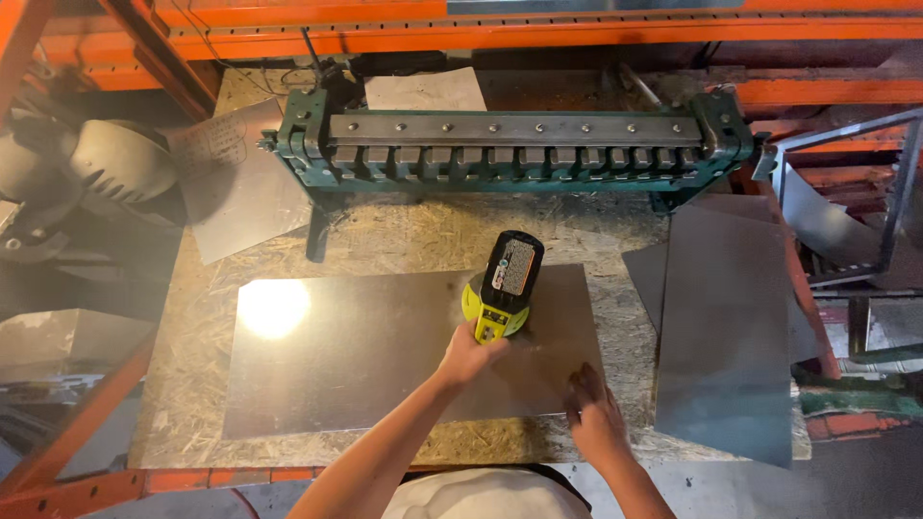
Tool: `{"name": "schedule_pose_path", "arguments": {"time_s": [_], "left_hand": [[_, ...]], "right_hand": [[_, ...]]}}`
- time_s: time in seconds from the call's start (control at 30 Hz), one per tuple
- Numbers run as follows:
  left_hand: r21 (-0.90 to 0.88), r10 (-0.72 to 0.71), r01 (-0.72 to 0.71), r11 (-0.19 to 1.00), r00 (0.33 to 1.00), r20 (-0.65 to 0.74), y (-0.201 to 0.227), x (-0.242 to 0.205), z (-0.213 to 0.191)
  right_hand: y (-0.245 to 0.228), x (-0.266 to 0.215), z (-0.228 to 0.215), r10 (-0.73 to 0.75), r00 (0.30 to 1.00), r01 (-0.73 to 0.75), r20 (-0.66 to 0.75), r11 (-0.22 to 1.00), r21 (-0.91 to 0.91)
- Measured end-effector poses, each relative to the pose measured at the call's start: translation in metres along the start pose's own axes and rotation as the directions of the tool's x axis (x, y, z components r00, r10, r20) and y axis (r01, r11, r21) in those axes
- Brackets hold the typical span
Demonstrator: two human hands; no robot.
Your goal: The person uses a handheld electric sander to smooth the surface of a rectangular metal sheet placed on a workbench. The person moves the sander across the sheet in repeated passes while holding the sheet steady with the other hand.
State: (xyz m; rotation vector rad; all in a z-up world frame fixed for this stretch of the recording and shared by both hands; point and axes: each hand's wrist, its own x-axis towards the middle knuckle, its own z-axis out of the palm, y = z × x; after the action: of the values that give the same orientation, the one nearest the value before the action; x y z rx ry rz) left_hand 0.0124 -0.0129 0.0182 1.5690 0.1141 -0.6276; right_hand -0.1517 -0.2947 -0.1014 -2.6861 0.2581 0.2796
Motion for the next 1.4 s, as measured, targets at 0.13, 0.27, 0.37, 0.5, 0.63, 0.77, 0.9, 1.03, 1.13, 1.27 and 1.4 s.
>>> {"name": "schedule_pose_path", "arguments": {"time_s": [0.13, 0.27, 0.37, 0.5, 0.63, 0.77, 0.9, 1.03, 1.13, 1.27, 1.4], "left_hand": [[0.037, 0.029, -0.029, 0.999, 1.000, -0.009, 0.000, 0.017, 0.007], [-0.032, 0.022, -0.022, 0.999, 1.000, -0.005, -0.016, 0.042, 0.014], [0.008, 0.017, -0.017, 1.000, 0.999, -0.035, -0.005, 0.046, 0.018], [0.004, -0.022, 0.022, 1.000, 0.999, -0.030, 0.017, 0.039, 0.023], [0.048, -0.045, 0.046, 0.998, 0.999, -0.023, 0.012, 0.050, 0.028], [0.034, 0.030, -0.031, 0.999, 0.999, 0.032, 0.003, 0.061, 0.035], [0.098, 0.010, -0.011, 0.995, 1.000, 0.019, -0.005, 0.075, 0.044], [0.103, -0.002, -0.003, 0.995, 0.999, 0.046, -0.002, 0.083, 0.055], [0.117, 0.006, -0.015, 0.993, 0.997, 0.075, 0.007, 0.082, 0.066], [0.098, -0.051, 0.044, 0.994, 0.996, 0.068, 0.027, 0.071, 0.079], [0.132, -0.063, 0.049, 0.990, 0.993, 0.100, 0.051, 0.056, 0.090]], "right_hand": [[0.006, 0.000, -0.001, -0.053, 0.998, 0.054, 0.025, 0.998, -0.019], [0.009, -0.012, 0.005, -0.060, 0.990, 0.046, -0.125, 0.993, -0.112], [0.010, -0.023, 0.005, 0.001, 0.967, -0.040, -0.256, 0.989, -0.146], [-0.015, -0.035, -0.025, 0.114, 0.984, -0.127, -0.133, 0.988, -0.089], [0.001, -0.034, -0.016, 0.132, 0.989, -0.139, -0.066, 0.982, -0.129], [0.012, -0.031, -0.013, -0.055, 0.974, 0.017, -0.220, 0.986, -0.167], [0.023, -0.026, 0.000, -0.158, 0.927, 0.096, -0.339, 0.977, -0.192], [0.024, -0.024, -0.003, 0.086, 0.994, -0.095, -0.064, 0.984, -0.151], [0.023, -0.027, -0.003, -0.008, 0.982, -0.020, -0.191, 0.989, -0.146], [0.014, -0.031, -0.009, 0.086, 0.989, -0.087, -0.116, 0.996, -0.006], [0.022, -0.034, -0.005, 0.015, 0.989, -0.007, -0.147, 0.999, 0.051]]}}
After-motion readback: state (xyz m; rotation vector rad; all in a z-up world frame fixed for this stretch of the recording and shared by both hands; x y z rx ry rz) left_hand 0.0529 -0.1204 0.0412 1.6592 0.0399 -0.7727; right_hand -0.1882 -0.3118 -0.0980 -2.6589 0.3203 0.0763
